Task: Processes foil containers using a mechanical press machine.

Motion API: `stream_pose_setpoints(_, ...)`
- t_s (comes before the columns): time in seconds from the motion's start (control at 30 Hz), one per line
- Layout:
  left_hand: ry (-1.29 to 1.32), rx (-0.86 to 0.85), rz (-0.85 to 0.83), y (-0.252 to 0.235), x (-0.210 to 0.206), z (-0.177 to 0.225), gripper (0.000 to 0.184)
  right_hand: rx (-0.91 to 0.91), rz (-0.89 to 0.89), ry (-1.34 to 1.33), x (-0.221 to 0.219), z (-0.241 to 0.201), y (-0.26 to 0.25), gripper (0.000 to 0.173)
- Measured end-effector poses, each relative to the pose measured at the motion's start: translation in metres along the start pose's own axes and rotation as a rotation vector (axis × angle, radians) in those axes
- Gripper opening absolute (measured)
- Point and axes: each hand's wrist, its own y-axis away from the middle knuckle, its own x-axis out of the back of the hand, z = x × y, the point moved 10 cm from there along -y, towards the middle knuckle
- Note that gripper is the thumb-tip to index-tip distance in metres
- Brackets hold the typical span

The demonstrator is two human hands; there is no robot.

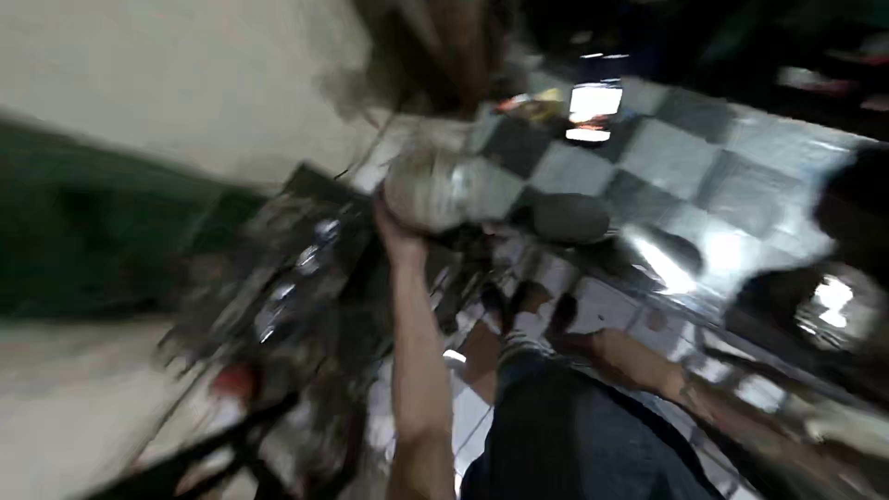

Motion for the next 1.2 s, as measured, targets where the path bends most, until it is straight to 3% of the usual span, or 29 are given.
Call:
stream_pose_setpoints(0.07,-0.037,-0.067,0.077,-0.048,0.022,0.015,0.052,-0.019,0.002,0.068,0.007,-0.019,-0.017,0.042)
stream_pose_setpoints(0.17,-0.176,-0.085,0.038,-0.083,0.037,0.028,0.054,-0.011,0.005,0.137,0.009,-0.045,-0.047,0.040)
stream_pose_setpoints(0.2,-0.352,-0.066,0.015,-0.082,0.042,0.034,0.053,-0.002,0.001,0.165,0.009,-0.055,-0.059,0.040)
stream_pose_setpoints(0.27,-0.807,0.154,-0.018,-0.064,0.067,0.039,0.049,-0.011,-0.026,0.209,0.011,-0.080,-0.078,0.039)
stream_pose_setpoints(0.3,-1.002,0.304,-0.083,-0.054,0.091,0.031,0.049,-0.018,-0.042,0.241,0.012,-0.093,-0.089,0.040)
stream_pose_setpoints(0.4,-1.313,0.266,0.005,-0.048,0.185,-0.031,0.055,-0.018,-0.100,0.377,0.009,-0.143,-0.122,0.043)
stream_pose_setpoints(0.47,-1.375,0.216,-0.015,-0.026,0.225,-0.036,0.046,0.124,0.030,0.490,0.013,-0.198,-0.140,0.044)
stream_pose_setpoints(0.5,-1.365,0.200,-0.028,-0.011,0.237,-0.015,0.036,0.293,0.220,0.539,0.023,-0.233,-0.147,0.042)
stream_pose_setpoints(0.57,-1.330,0.380,-0.148,0.012,0.274,0.011,0.027,0.656,0.553,0.596,0.045,-0.302,-0.156,0.043)
stream_pose_setpoints(0.63,-1.320,0.458,-0.279,0.021,0.329,-0.006,0.024,0.829,0.645,0.669,0.061,-0.349,-0.185,0.045)
stream_pose_setpoints(0.7,-1.317,0.386,-0.286,0.027,0.368,-0.029,0.020,0.864,0.595,0.770,0.069,-0.376,-0.232,0.048)
stream_pose_setpoints(0.8,-1.327,0.139,-0.127,0.053,0.354,-0.002,0.023,0.665,0.469,0.851,0.051,-0.397,-0.292,0.056)
stream_pose_setpoints(0.87,-1.268,0.102,-0.182,0.097,0.312,-0.003,0.025,0.640,0.453,0.819,0.010,-0.430,-0.295,0.059)
stream_pose_setpoints(0.97,-0.998,0.383,-0.430,0.177,0.245,-0.075,0.031,0.572,0.267,0.716,-0.070,-0.478,-0.310,0.047)
stream_pose_setpoints(1.03,-0.787,0.535,-0.600,0.217,0.202,-0.101,0.030,0.541,0.069,0.679,-0.086,-0.489,-0.312,0.047)
stream_pose_setpoints(1.13,-0.606,0.473,-0.680,0.236,0.188,-0.114,0.024,0.450,-0.212,0.801,-0.010,-0.475,-0.261,0.043)
stream_pose_setpoints(1.2,-0.389,0.598,-0.778,0.248,0.188,-0.133,0.028,0.451,-0.063,0.895,0.084,-0.459,-0.224,0.026)
